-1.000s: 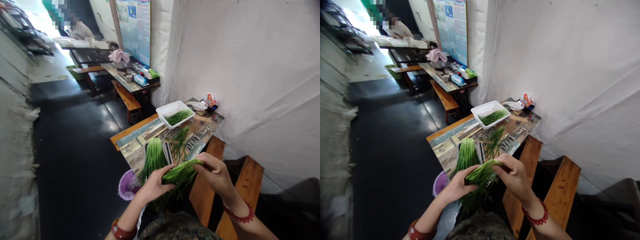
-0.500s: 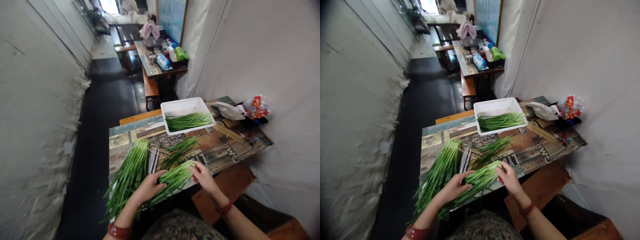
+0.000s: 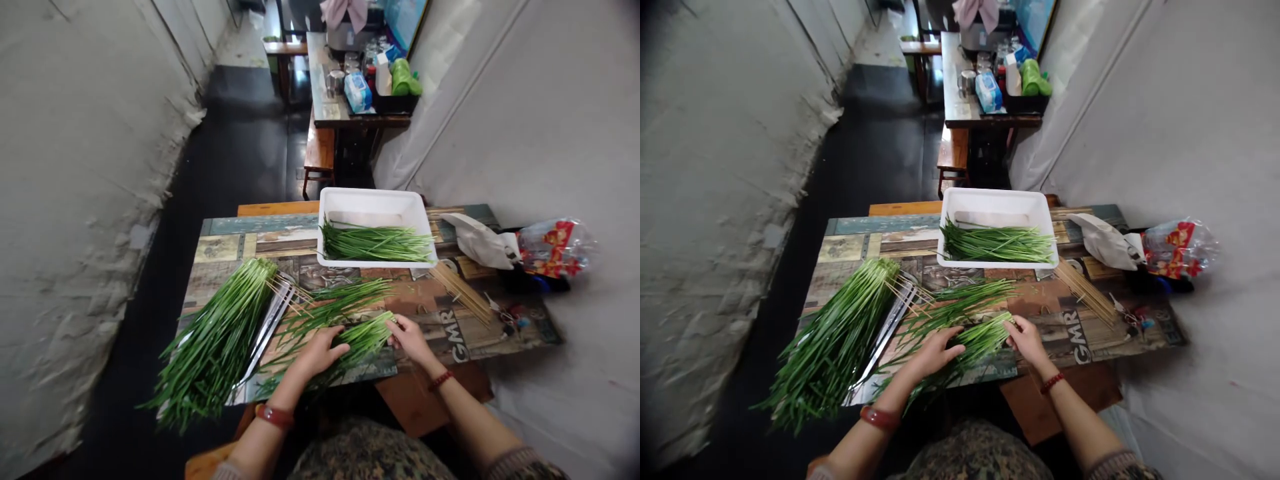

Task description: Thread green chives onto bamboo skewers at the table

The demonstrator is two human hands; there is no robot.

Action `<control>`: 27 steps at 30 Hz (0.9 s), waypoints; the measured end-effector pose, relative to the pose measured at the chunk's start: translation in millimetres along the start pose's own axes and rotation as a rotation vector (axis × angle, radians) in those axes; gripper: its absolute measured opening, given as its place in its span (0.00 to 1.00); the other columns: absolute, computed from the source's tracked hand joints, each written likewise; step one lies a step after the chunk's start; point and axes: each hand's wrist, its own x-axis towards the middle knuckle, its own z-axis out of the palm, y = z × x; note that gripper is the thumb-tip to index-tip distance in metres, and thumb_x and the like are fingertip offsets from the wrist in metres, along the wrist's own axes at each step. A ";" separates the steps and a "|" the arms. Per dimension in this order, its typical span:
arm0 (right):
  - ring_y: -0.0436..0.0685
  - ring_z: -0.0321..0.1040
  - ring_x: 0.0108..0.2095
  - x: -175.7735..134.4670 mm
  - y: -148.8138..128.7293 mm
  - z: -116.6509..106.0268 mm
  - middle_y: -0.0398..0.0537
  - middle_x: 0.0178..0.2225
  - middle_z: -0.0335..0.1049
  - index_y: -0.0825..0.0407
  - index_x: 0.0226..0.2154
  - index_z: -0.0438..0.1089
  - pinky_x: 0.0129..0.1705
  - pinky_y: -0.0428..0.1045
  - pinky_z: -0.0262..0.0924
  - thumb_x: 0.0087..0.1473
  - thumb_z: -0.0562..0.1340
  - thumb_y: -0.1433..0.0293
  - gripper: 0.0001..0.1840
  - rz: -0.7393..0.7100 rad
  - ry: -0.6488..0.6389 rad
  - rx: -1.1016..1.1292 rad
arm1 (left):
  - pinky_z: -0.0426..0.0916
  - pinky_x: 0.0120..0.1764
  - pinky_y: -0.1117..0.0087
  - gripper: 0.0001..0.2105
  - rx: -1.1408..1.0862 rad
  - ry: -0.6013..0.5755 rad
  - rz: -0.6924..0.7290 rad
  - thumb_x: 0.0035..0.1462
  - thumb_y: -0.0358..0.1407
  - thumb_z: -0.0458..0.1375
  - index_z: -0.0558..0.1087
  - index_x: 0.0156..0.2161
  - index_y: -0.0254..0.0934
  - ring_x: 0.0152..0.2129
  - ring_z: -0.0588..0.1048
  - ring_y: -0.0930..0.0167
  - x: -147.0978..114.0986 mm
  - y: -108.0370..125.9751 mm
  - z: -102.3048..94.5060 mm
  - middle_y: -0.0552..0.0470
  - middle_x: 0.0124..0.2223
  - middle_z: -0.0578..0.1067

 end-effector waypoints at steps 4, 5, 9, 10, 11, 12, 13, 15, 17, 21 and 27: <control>0.51 0.65 0.20 31.9 16.3 -12.1 0.42 0.22 0.67 0.55 0.30 0.70 0.21 0.46 0.58 0.45 0.63 0.48 0.26 -0.051 -0.009 -0.057 | 0.64 0.54 0.59 0.24 0.177 0.061 -0.056 0.59 0.45 0.54 0.68 0.58 0.37 0.53 0.71 0.57 17.7 -3.1 11.4 0.40 0.56 0.72; 0.51 0.65 0.20 39.0 22.3 -14.7 0.41 0.21 0.67 0.55 0.28 0.70 0.21 0.46 0.58 0.46 0.64 0.48 0.25 -0.059 -0.019 -0.066 | 0.64 0.53 0.58 0.24 0.225 0.076 -0.073 0.60 0.45 0.54 0.67 0.59 0.38 0.53 0.71 0.57 21.5 -4.5 15.1 0.40 0.56 0.71; 0.51 0.63 0.17 57.2 51.4 -24.3 0.39 0.16 0.65 0.54 0.26 0.68 0.21 0.46 0.58 0.49 0.63 0.51 0.22 -0.106 -0.064 -0.076 | 0.64 0.52 0.58 0.26 0.354 0.155 -0.058 0.61 0.47 0.52 0.64 0.61 0.40 0.52 0.70 0.56 30.6 -14.1 33.1 0.40 0.56 0.70; 0.51 0.63 0.16 59.2 58.5 -26.4 0.39 0.16 0.65 0.53 0.26 0.67 0.20 0.46 0.58 0.50 0.63 0.51 0.21 -0.133 -0.075 -0.077 | 0.64 0.52 0.58 0.26 0.379 0.182 -0.037 0.61 0.47 0.52 0.64 0.61 0.40 0.52 0.70 0.56 31.4 -17.4 38.2 0.40 0.56 0.70; 0.50 0.62 0.16 60.5 65.1 -28.5 0.39 0.16 0.65 0.53 0.27 0.67 0.20 0.46 0.58 0.51 0.63 0.52 0.20 -0.166 -0.084 -0.075 | 0.64 0.51 0.58 0.26 0.405 0.206 -0.014 0.61 0.47 0.52 0.64 0.62 0.40 0.51 0.70 0.56 31.7 -20.9 43.5 0.40 0.56 0.70; 0.50 0.63 0.16 61.2 70.9 -30.5 0.40 0.16 0.66 0.54 0.28 0.68 0.20 0.45 0.58 0.52 0.62 0.52 0.20 -0.205 -0.097 -0.078 | 0.64 0.51 0.58 0.26 0.436 0.240 0.007 0.61 0.47 0.53 0.64 0.62 0.40 0.50 0.71 0.56 31.6 -24.1 48.8 0.40 0.56 0.70; 0.50 0.63 0.16 61.6 75.9 -32.4 0.40 0.17 0.66 0.54 0.30 0.68 0.20 0.45 0.58 0.53 0.62 0.53 0.20 -0.241 -0.102 -0.082 | 0.64 0.50 0.59 0.26 0.474 0.270 0.036 0.61 0.48 0.53 0.64 0.62 0.40 0.49 0.71 0.57 31.0 -26.8 54.1 0.41 0.55 0.71; 0.50 0.64 0.16 61.7 83.3 -36.5 0.40 0.17 0.67 0.54 0.33 0.69 0.19 0.44 0.58 0.54 0.62 0.53 0.20 -0.295 -0.126 -0.076 | 0.65 0.48 0.60 0.25 0.554 0.324 0.085 0.62 0.47 0.51 0.65 0.61 0.40 0.47 0.72 0.58 29.2 -28.7 64.4 0.41 0.54 0.72; 0.50 0.65 0.17 61.4 87.7 -40.7 0.40 0.20 0.68 0.54 0.34 0.69 0.18 0.44 0.59 0.54 0.61 0.53 0.20 -0.352 -0.150 -0.047 | 0.65 0.47 0.60 0.22 0.617 0.380 0.095 0.62 0.46 0.51 0.68 0.58 0.39 0.46 0.72 0.59 27.3 -23.9 74.0 0.42 0.52 0.73; 0.49 0.66 0.17 61.5 91.1 -48.0 0.40 0.20 0.67 0.54 0.31 0.68 0.18 0.43 0.60 0.53 0.62 0.54 0.18 -0.451 -0.180 0.007 | 0.65 0.45 0.59 0.17 0.735 0.609 0.037 0.64 0.42 0.50 0.73 0.52 0.38 0.44 0.73 0.59 32.3 4.3 89.9 0.43 0.46 0.76; 0.49 0.66 0.17 65.9 91.0 -53.4 0.40 0.20 0.67 0.53 0.30 0.67 0.16 0.42 0.60 0.52 0.62 0.55 0.17 -0.507 -0.247 0.151 | 0.67 0.43 0.69 0.10 0.645 0.620 0.167 0.61 0.34 0.54 0.78 0.39 0.36 0.38 0.74 0.67 85.8 51.5 100.4 0.46 0.39 0.78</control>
